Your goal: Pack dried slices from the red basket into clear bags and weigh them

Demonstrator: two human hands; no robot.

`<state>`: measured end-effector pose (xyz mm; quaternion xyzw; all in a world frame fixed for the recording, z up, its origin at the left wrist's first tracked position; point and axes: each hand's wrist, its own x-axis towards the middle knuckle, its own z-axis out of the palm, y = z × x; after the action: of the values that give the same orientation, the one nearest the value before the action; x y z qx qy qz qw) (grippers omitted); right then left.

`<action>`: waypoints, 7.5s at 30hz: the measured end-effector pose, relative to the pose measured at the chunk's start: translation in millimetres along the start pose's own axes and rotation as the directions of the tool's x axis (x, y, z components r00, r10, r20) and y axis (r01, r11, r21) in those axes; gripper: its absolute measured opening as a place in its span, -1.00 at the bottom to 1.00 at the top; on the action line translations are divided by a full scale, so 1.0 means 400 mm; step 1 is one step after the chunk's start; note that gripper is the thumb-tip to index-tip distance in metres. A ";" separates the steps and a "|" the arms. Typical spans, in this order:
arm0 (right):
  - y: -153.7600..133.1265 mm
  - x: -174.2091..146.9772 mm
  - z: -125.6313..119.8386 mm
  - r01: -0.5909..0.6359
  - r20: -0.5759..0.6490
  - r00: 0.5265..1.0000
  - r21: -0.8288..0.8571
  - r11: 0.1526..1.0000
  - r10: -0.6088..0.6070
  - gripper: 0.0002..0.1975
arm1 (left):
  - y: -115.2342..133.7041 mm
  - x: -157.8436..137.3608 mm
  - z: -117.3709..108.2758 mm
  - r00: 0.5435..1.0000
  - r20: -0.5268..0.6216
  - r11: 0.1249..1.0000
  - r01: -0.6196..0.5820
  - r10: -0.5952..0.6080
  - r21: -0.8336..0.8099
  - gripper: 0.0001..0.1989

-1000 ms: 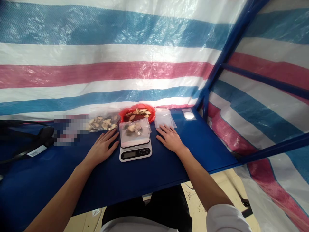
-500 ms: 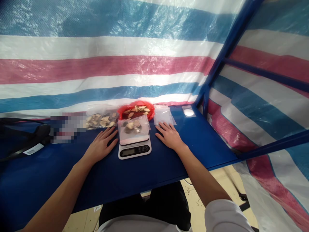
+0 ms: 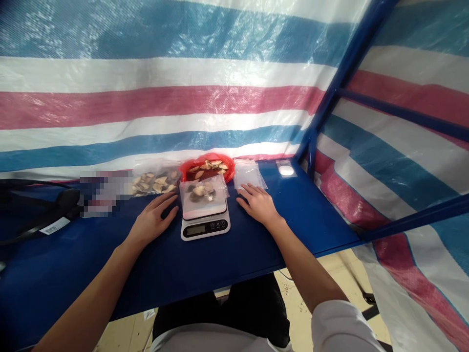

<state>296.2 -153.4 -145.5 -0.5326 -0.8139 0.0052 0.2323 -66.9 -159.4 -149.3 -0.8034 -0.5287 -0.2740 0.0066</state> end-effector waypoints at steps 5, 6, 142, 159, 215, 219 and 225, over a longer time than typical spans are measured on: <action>-0.030 0.046 -0.025 -0.175 -0.050 0.977 0.384 0.907 0.209 -0.66 | 0.043 0.047 -0.028 0.986 -0.164 0.982 0.006 -0.038 -0.191 -0.60; -0.038 0.058 -0.024 -0.189 -0.034 0.972 0.488 0.852 0.234 -0.66 | 0.053 0.060 -0.033 0.981 -0.189 0.974 -0.009 -0.035 -0.225 -0.62; -0.101 0.212 0.068 -0.120 0.043 0.879 0.984 0.134 0.476 -0.70 | 0.156 0.226 0.053 0.897 0.099 0.237 0.219 -0.430 -0.946 -0.74; -0.111 0.215 0.069 -0.140 0.081 0.884 0.985 0.097 0.461 -0.63 | 0.134 0.212 0.070 0.893 -0.014 0.329 0.151 -0.449 -0.932 -0.80; -0.143 0.199 0.075 -0.143 0.050 0.949 0.947 0.287 0.310 -0.70 | 0.161 0.205 0.051 0.910 0.020 0.448 0.223 -0.413 -0.866 -0.81; -0.144 0.197 0.077 -0.123 0.027 0.948 0.950 0.287 0.318 -0.75 | 0.168 0.206 0.046 0.919 0.013 0.477 0.216 -0.394 -0.852 -0.84; -0.131 0.197 0.081 -0.134 0.062 0.941 0.972 0.196 0.333 -0.68 | 0.164 0.203 0.050 0.915 0.014 0.462 0.218 -0.404 -0.860 -0.78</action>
<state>213.0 -99.7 -131.8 -0.3905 -0.5229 0.4972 0.5717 21.1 -113.7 -111.5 -0.5625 -0.4624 -0.5679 -0.3837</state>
